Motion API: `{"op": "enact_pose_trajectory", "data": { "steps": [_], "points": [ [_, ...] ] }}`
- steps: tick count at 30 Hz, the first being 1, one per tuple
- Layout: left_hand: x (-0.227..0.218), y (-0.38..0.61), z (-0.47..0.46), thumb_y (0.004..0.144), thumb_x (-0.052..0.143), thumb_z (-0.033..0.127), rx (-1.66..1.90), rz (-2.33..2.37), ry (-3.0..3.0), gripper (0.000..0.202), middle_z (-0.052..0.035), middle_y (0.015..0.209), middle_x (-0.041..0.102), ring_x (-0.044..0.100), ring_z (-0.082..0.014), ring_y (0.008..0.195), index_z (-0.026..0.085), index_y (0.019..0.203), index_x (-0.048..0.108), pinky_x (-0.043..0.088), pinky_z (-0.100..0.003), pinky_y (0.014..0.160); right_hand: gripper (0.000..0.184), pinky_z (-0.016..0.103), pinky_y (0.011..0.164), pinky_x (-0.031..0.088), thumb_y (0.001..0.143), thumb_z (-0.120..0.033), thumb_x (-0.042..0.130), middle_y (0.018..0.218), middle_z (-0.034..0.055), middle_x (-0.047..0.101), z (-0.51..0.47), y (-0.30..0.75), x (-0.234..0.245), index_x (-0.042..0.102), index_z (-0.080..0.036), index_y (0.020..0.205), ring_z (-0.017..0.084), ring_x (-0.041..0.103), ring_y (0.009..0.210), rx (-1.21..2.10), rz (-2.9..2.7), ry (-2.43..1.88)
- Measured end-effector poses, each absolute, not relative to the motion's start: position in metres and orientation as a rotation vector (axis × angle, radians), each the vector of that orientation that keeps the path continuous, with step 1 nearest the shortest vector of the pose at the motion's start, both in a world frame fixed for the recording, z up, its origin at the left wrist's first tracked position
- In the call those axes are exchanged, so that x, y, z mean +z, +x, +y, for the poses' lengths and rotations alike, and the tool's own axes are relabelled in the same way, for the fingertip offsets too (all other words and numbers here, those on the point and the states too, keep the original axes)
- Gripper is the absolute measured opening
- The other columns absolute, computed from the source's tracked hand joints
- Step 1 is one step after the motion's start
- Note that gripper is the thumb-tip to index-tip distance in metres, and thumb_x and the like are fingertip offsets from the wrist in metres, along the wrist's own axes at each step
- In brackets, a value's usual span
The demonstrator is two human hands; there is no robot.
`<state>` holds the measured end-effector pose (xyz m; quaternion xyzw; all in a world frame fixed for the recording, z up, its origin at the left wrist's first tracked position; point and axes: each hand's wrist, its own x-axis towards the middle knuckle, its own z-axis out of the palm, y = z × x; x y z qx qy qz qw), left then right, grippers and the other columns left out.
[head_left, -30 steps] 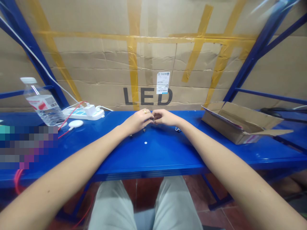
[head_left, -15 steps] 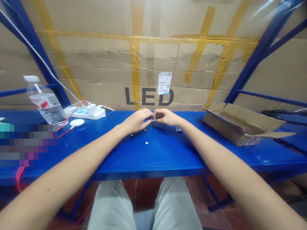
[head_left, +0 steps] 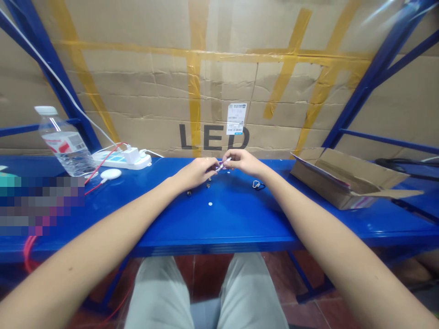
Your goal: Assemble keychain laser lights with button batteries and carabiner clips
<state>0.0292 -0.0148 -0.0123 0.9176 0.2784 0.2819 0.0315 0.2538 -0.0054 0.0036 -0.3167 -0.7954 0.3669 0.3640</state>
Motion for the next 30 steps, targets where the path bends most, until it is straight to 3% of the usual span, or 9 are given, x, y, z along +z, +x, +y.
{"op": "enact_pose_trajectory", "data": {
  "steps": [5,12,18,23,30],
  "points": [
    [-0.014,0.030,-0.016,0.093,0.055,0.022,0.839,0.920,2.791,0.016,-0.0060,0.095,0.071,0.066,-0.0185,0.085,0.017,0.107,0.061,0.049,-0.030,0.075,0.018,0.029,0.063,0.044,0.079,-0.031,0.070,0.072,0.0016,0.062,-0.011,0.252,0.006,0.062,-0.015,0.081,0.013,0.055,0.065,0.944,-2.026,-0.899],
    [-0.015,0.028,-0.011,0.092,0.049,0.017,0.701,1.019,2.989,0.023,-0.0077,0.100,0.072,0.060,-0.0232,0.096,0.019,0.100,0.071,0.046,-0.037,0.086,0.001,0.025,0.058,0.044,0.078,-0.014,0.063,0.068,0.0021,0.061,-0.003,0.260,0.002,0.062,-0.015,0.078,0.012,0.054,0.061,0.910,-1.980,-1.114],
    [-0.021,0.026,-0.003,0.092,0.042,0.012,0.418,1.148,3.065,0.038,-0.0076,0.111,0.073,0.057,-0.0239,0.098,0.021,0.111,0.074,0.043,-0.038,0.090,0.009,0.025,0.058,0.047,0.080,-0.010,0.060,0.072,0.0042,0.064,-0.004,0.259,0.003,0.066,-0.013,0.086,0.012,0.056,0.063,0.896,-2.031,-1.267],
    [-0.020,0.030,-0.004,0.087,0.042,0.007,0.353,1.135,3.044,0.042,-0.0065,0.108,0.074,0.055,-0.0246,0.104,0.023,0.108,0.075,0.040,-0.037,0.090,0.008,0.026,0.061,0.048,0.080,-0.013,0.060,0.071,0.0042,0.064,-0.003,0.258,0.000,0.067,-0.013,0.084,0.013,0.057,0.065,0.867,-2.108,-1.275],
    [-0.022,0.043,-0.010,0.089,0.054,0.025,0.469,0.997,3.061,0.024,-0.0068,0.097,0.074,0.057,-0.0264,0.097,0.025,0.100,0.075,0.041,-0.039,0.086,0.011,0.025,0.058,0.047,0.073,-0.007,0.060,0.070,0.0028,0.064,0.004,0.265,-0.003,0.064,-0.015,0.078,0.013,0.057,0.063,0.928,-2.096,-1.255]
  ]
}}
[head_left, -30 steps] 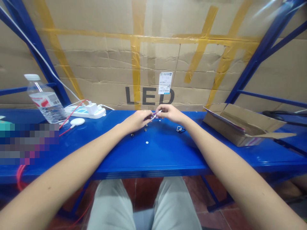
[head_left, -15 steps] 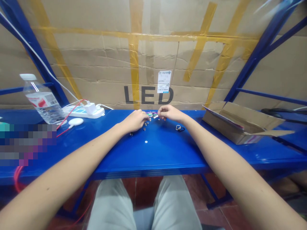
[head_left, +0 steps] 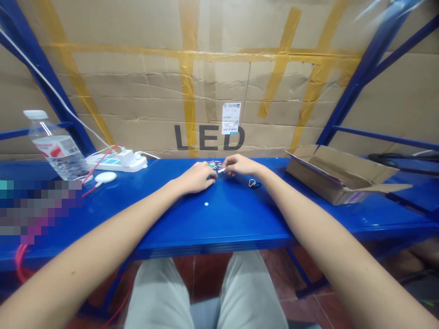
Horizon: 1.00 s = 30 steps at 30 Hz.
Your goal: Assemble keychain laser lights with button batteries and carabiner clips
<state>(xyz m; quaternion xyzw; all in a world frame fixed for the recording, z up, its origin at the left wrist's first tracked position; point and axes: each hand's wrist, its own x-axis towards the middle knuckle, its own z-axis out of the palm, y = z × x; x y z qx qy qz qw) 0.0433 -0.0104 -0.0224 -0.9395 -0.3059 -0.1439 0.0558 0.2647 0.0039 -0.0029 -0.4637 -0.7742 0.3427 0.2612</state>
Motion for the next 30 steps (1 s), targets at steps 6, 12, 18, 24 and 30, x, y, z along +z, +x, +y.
{"op": "enact_pose_trajectory", "data": {
  "steps": [6,12,18,24,30],
  "points": [
    [-0.0224,0.0502,-0.0043,0.083,0.065,0.024,-0.400,-1.059,-2.862,0.011,-0.0050,0.086,0.072,0.058,-0.0257,0.091,0.025,0.083,0.075,0.041,-0.037,0.084,0.010,0.025,0.057,0.049,0.073,-0.007,0.062,0.070,0.0028,0.065,0.0093,0.2681,-0.0062,0.064,-0.015,0.078,0.012,0.057,0.060,0.942,-2.091,-1.265],
    [-0.0204,0.0480,-0.0055,0.081,0.066,0.019,-0.488,-1.062,-2.944,0.006,-0.0017,0.080,0.071,0.061,-0.0218,0.083,0.022,0.080,0.071,0.043,-0.033,0.078,0.010,0.026,0.059,0.050,0.074,-0.008,0.063,0.070,0.0034,0.066,0.0124,0.2709,-0.0100,0.066,-0.015,0.080,0.014,0.060,0.062,0.981,-2.108,-1.280],
    [-0.0222,0.0460,-0.0047,0.084,0.059,0.016,-0.493,-0.993,-2.945,0.014,-0.0027,0.081,0.072,0.062,-0.0208,0.082,0.021,0.083,0.072,0.043,-0.033,0.079,0.009,0.026,0.060,0.051,0.072,-0.009,0.067,0.068,0.0032,0.066,0.0123,0.2706,-0.0099,0.067,-0.015,0.078,0.014,0.062,0.063,0.992,-2.136,-1.290],
    [-0.0237,0.0456,-0.0050,0.083,0.060,0.017,-0.486,-0.995,-2.937,0.009,-0.0031,0.084,0.071,0.062,-0.0212,0.082,0.021,0.083,0.069,0.045,-0.033,0.077,0.009,0.025,0.058,0.049,0.072,-0.008,0.065,0.067,0.0024,0.065,0.0123,0.2709,-0.0098,0.067,-0.016,0.077,0.014,0.061,0.062,0.971,-2.170,-1.283],
    [-0.0259,0.0462,-0.0028,0.086,0.055,0.015,-0.517,-0.891,-2.919,0.019,-0.0036,0.082,0.071,0.063,-0.0204,0.081,0.021,0.086,0.072,0.045,-0.034,0.080,0.009,0.025,0.058,0.049,0.071,-0.010,0.065,0.067,0.0025,0.066,0.0124,0.2712,-0.0095,0.068,-0.015,0.078,0.014,0.061,0.063,0.972,-2.182,-1.279]
  ]
}}
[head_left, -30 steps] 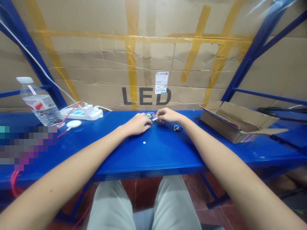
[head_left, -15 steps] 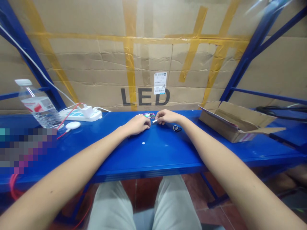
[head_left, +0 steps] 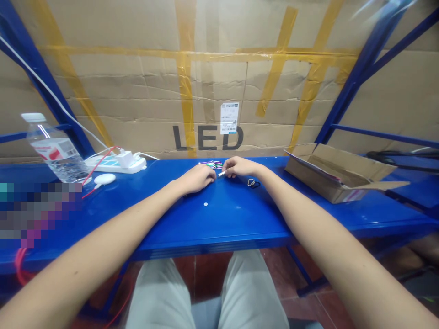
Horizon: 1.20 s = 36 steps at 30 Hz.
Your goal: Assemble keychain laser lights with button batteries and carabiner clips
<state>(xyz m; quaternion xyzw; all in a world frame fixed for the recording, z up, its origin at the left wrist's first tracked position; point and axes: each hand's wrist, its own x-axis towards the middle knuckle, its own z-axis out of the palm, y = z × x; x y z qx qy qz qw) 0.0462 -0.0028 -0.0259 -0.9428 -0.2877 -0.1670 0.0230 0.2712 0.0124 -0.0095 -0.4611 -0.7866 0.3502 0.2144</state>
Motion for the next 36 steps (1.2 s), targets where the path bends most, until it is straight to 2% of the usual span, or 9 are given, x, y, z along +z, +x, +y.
{"op": "enact_pose_trajectory", "data": {
  "steps": [7,10,18,21,25,29,36],
  "points": [
    [-0.026,0.043,0.002,0.088,0.054,0.020,-0.529,-0.975,-2.866,0.022,-0.0069,0.081,0.072,0.063,-0.0225,0.082,0.021,0.087,0.075,0.046,-0.034,0.079,0.007,0.026,0.059,0.048,0.072,-0.013,0.065,0.069,0.0027,0.064,0.012,0.272,-0.009,0.067,-0.015,0.078,0.014,0.060,0.064,0.964,-2.209,-1.267],
    [-0.023,0.042,0.001,0.084,0.058,0.024,-0.485,-1.021,-2.873,0.017,-0.0063,0.083,0.073,0.064,-0.0228,0.083,0.022,0.083,0.075,0.047,-0.033,0.080,0.009,0.026,0.059,0.047,0.070,-0.015,0.069,0.070,0.0022,0.065,0.014,0.274,-0.011,0.065,-0.016,0.078,0.014,0.058,0.064,1.005,-2.207,-1.216],
    [-0.015,0.048,-0.004,0.075,0.062,0.016,-0.443,-1.090,-2.952,0.011,-0.0023,0.075,0.072,0.064,-0.0201,0.074,0.022,0.073,0.071,0.045,-0.032,0.073,0.020,0.025,0.065,0.047,0.071,-0.018,0.070,0.079,0.0015,0.069,0.020,0.280,-0.016,0.071,-0.017,0.091,0.012,0.056,0.066,1.118,-2.143,-1.120],
    [-0.013,0.050,-0.009,0.081,0.061,0.021,-0.603,-0.970,-2.835,0.009,-0.0044,0.083,0.073,0.064,-0.0217,0.081,0.020,0.081,0.070,0.044,-0.034,0.078,0.015,0.025,0.065,0.046,0.071,-0.016,0.069,0.073,-0.0001,0.066,0.018,0.282,-0.016,0.070,-0.015,0.086,0.011,0.055,0.065,1.181,-2.111,-1.094],
    [-0.013,0.055,-0.017,0.092,0.054,0.026,-0.804,-0.763,-2.717,0.019,-0.0082,0.094,0.074,0.065,-0.0227,0.089,0.018,0.097,0.070,0.045,-0.036,0.083,0.016,0.025,0.067,0.045,0.071,-0.014,0.069,0.074,-0.0002,0.066,0.016,0.281,-0.018,0.067,-0.016,0.086,0.012,0.058,0.069,1.389,-2.011,-0.955],
    [-0.016,0.059,-0.020,0.095,0.052,0.028,-0.789,-0.705,-2.675,0.022,-0.0094,0.094,0.075,0.067,-0.0226,0.086,0.017,0.097,0.071,0.047,-0.035,0.079,0.019,0.025,0.067,0.044,0.069,-0.011,0.069,0.076,0.0010,0.067,0.016,0.278,-0.022,0.066,-0.016,0.087,0.014,0.060,0.073,1.546,-1.921,-0.858],
    [-0.018,0.058,-0.019,0.096,0.052,0.027,-0.808,-0.656,-2.638,0.021,-0.0085,0.091,0.074,0.068,-0.0213,0.083,0.018,0.097,0.070,0.048,-0.032,0.073,0.021,0.024,0.066,0.044,0.069,-0.007,0.070,0.076,0.0013,0.066,0.021,0.279,-0.028,0.066,-0.016,0.088,0.013,0.059,0.072,1.576,-1.901,-0.799]
  ]
}}
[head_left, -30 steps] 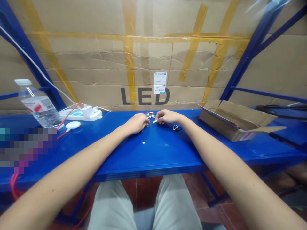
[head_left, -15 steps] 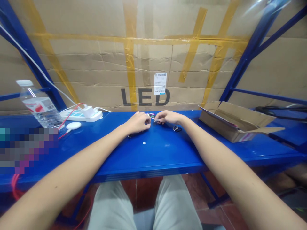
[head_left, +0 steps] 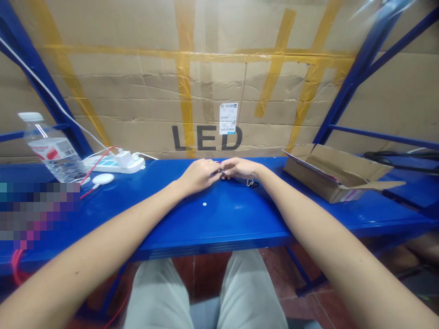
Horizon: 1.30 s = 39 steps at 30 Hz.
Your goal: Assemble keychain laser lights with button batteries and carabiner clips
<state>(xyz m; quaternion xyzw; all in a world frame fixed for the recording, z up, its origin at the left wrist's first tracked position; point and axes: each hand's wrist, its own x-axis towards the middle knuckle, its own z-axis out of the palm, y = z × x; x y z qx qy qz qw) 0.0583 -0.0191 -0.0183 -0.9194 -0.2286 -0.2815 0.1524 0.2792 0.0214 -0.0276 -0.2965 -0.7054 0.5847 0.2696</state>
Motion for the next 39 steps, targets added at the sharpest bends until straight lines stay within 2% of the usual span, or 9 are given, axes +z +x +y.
{"op": "enact_pose_trajectory", "data": {
  "steps": [19,29,35,39],
  "points": [
    [-0.017,0.055,-0.017,0.095,0.054,0.027,-0.849,-0.619,-2.653,0.020,-0.0082,0.094,0.075,0.069,-0.0217,0.086,0.017,0.102,0.070,0.048,-0.034,0.077,0.020,0.024,0.064,0.045,0.068,-0.006,0.070,0.077,0.0017,0.067,0.025,0.282,-0.030,0.067,-0.015,0.086,0.013,0.061,0.073,1.586,-1.897,-0.738],
    [-0.016,0.055,-0.021,0.095,0.055,0.026,-0.809,-0.633,-2.669,0.017,-0.0075,0.092,0.074,0.068,-0.0212,0.085,0.017,0.097,0.069,0.049,-0.033,0.076,0.019,0.024,0.065,0.046,0.069,-0.008,0.072,0.076,0.0015,0.068,0.025,0.282,-0.028,0.070,-0.015,0.087,0.013,0.061,0.072,1.542,-1.959,-0.750],
    [-0.017,0.051,-0.019,0.096,0.055,0.025,-0.771,-0.646,-2.729,0.017,-0.0089,0.098,0.073,0.068,-0.0222,0.090,0.016,0.105,0.067,0.051,-0.033,0.078,0.020,0.026,0.066,0.048,0.073,-0.014,0.072,0.078,0.0033,0.067,0.020,0.282,-0.019,0.074,-0.013,0.093,0.012,0.059,0.068,1.617,-1.921,-0.796],
    [-0.017,0.049,-0.018,0.095,0.057,0.020,-0.789,-0.602,-2.860,0.021,-0.0076,0.109,0.072,0.067,-0.0212,0.100,0.019,0.114,0.064,0.052,-0.033,0.086,0.016,0.026,0.062,0.048,0.076,-0.019,0.072,0.072,0.0013,0.062,0.015,0.279,-0.014,0.071,-0.014,0.091,0.012,0.055,0.064,1.685,-1.816,-0.725]
  ]
}}
